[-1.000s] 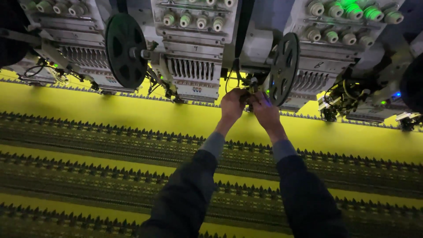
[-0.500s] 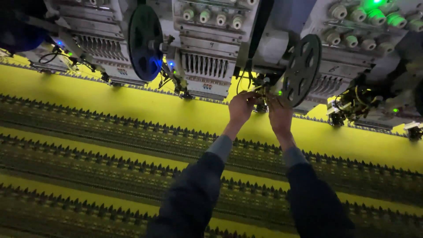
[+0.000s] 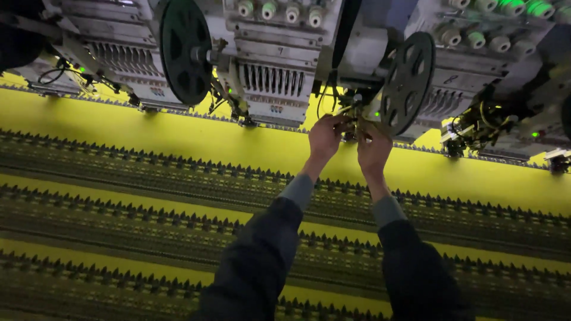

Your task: Operating a multi-head industrial embroidery machine by checking thread tension and smoothing the fabric across the heads.

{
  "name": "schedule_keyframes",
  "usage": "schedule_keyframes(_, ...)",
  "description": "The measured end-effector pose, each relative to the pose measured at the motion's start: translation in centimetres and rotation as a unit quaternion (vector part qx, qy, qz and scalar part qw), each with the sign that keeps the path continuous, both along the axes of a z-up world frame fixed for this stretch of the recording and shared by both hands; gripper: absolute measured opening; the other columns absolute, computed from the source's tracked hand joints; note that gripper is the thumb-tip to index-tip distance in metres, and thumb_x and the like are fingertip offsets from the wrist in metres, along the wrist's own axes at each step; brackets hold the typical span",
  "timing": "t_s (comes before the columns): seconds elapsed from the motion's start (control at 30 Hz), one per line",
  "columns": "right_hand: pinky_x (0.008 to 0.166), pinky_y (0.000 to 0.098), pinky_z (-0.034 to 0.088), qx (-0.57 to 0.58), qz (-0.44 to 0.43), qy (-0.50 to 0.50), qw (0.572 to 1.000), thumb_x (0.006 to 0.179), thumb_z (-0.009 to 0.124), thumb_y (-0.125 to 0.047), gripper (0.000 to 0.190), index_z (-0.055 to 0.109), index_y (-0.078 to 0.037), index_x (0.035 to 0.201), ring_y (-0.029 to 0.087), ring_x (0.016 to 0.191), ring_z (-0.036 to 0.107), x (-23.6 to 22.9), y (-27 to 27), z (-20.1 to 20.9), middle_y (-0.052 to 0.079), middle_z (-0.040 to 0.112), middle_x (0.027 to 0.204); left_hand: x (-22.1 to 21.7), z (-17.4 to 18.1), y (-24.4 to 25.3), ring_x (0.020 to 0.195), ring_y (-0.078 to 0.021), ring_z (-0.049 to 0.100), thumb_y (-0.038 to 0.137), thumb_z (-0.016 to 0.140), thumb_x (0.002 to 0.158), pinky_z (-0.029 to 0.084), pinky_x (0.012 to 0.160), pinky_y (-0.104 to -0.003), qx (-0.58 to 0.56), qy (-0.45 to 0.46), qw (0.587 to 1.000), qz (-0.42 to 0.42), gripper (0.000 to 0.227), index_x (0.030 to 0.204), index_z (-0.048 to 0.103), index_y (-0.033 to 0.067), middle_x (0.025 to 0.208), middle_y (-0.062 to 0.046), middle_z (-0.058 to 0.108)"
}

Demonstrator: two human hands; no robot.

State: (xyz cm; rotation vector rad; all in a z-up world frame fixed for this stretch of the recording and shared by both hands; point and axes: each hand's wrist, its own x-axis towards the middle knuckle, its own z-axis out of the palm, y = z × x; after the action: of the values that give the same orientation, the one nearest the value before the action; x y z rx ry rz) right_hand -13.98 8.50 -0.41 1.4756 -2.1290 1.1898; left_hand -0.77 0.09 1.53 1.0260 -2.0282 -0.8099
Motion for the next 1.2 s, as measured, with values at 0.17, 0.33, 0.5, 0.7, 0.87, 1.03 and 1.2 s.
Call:
schedule_keyframes(0.17,0.075,0.0461,0.063,-0.032,0.021,-0.016,0.999,0.095,0.080,-0.006,0.007,0.080,-0.007,0.101,0.036,0.078,0.074,2.1,1.2,1.9,0.012,0.076,0.083,-1.7,-3.4,-1.6,0.093,-0.0337,0.075,0.022,0.064,0.094,0.065,0.080,-0.053,-0.009,-0.017,1.000,0.009,0.022,0.108,0.078,0.0312,0.096,-0.003,0.073)
schedule_keyframes(0.33,0.068,0.0492,0.062,-0.075,0.040,-0.006,0.996,0.091,0.079,0.003,0.010,0.081,0.000,0.100,0.043,0.075,0.072,2.7,0.8,3.6,0.021,0.074,0.080,-3.3,-3.3,-2.2,0.092,-0.0374,0.074,0.018,0.068,0.089,0.065,0.080,-0.052,-0.137,-0.020,0.989,0.042,0.016,0.101,0.077,0.0115,0.090,-0.013,0.071)
schedule_keyframes(0.5,0.074,0.0434,0.063,-0.054,-0.009,0.020,0.998,0.094,0.081,-0.012,0.008,0.083,-0.008,0.101,0.031,0.074,0.074,0.8,-0.3,0.2,0.009,0.075,0.079,-2.2,-1.8,-2.3,0.087,-0.0400,0.074,0.018,0.063,0.095,0.064,0.078,-0.053,-0.054,0.023,0.998,-0.028,0.020,0.105,0.080,0.0173,0.087,-0.008,0.075)
schedule_keyframes(0.7,0.073,0.0474,0.062,-0.054,-0.020,0.022,0.998,0.095,0.079,-0.012,0.008,0.083,-0.010,0.102,0.034,0.076,0.074,-0.4,-1.3,-2.0,0.012,0.075,0.079,-2.7,-1.2,-1.3,0.087,-0.0401,0.075,0.022,0.065,0.093,0.065,0.077,-0.055,-0.033,-0.026,0.999,-0.008,0.019,0.105,0.079,0.0181,0.084,-0.011,0.075)
schedule_keyframes(0.87,0.075,0.0455,0.061,-0.006,0.008,0.049,0.999,0.090,0.080,-0.013,0.008,0.081,-0.010,0.097,0.035,0.078,0.074,0.0,-0.1,0.1,0.014,0.075,0.079,-2.8,-1.7,0.0,0.089,-0.0357,0.075,0.029,0.066,0.095,0.064,0.077,-0.054,-0.039,-0.014,0.998,0.038,0.020,0.108,0.076,0.0183,0.086,-0.008,0.075)
schedule_keyframes(1.03,0.071,0.0449,0.058,0.013,0.024,0.101,0.995,0.100,0.068,-0.012,0.014,0.081,-0.009,0.102,0.033,0.077,0.074,0.7,2.3,3.0,0.010,0.073,0.077,-0.1,0.9,4.5,0.089,-0.0337,0.075,0.021,0.063,0.098,0.064,0.073,-0.053,-0.080,0.026,0.991,0.104,0.023,0.118,0.073,0.0157,0.093,-0.008,0.075)
schedule_keyframes(1.2,0.088,0.0205,0.055,0.069,-0.012,0.249,0.966,0.109,0.061,-0.018,0.019,0.073,-0.007,0.098,0.013,0.088,0.070,3.2,1.2,7.0,-0.001,0.064,0.089,0.3,2.6,1.8,0.113,-0.0298,0.067,0.020,0.077,0.091,0.059,0.090,-0.048,-0.249,-0.014,0.946,0.207,0.041,0.129,0.065,0.0120,0.124,-0.008,0.068)
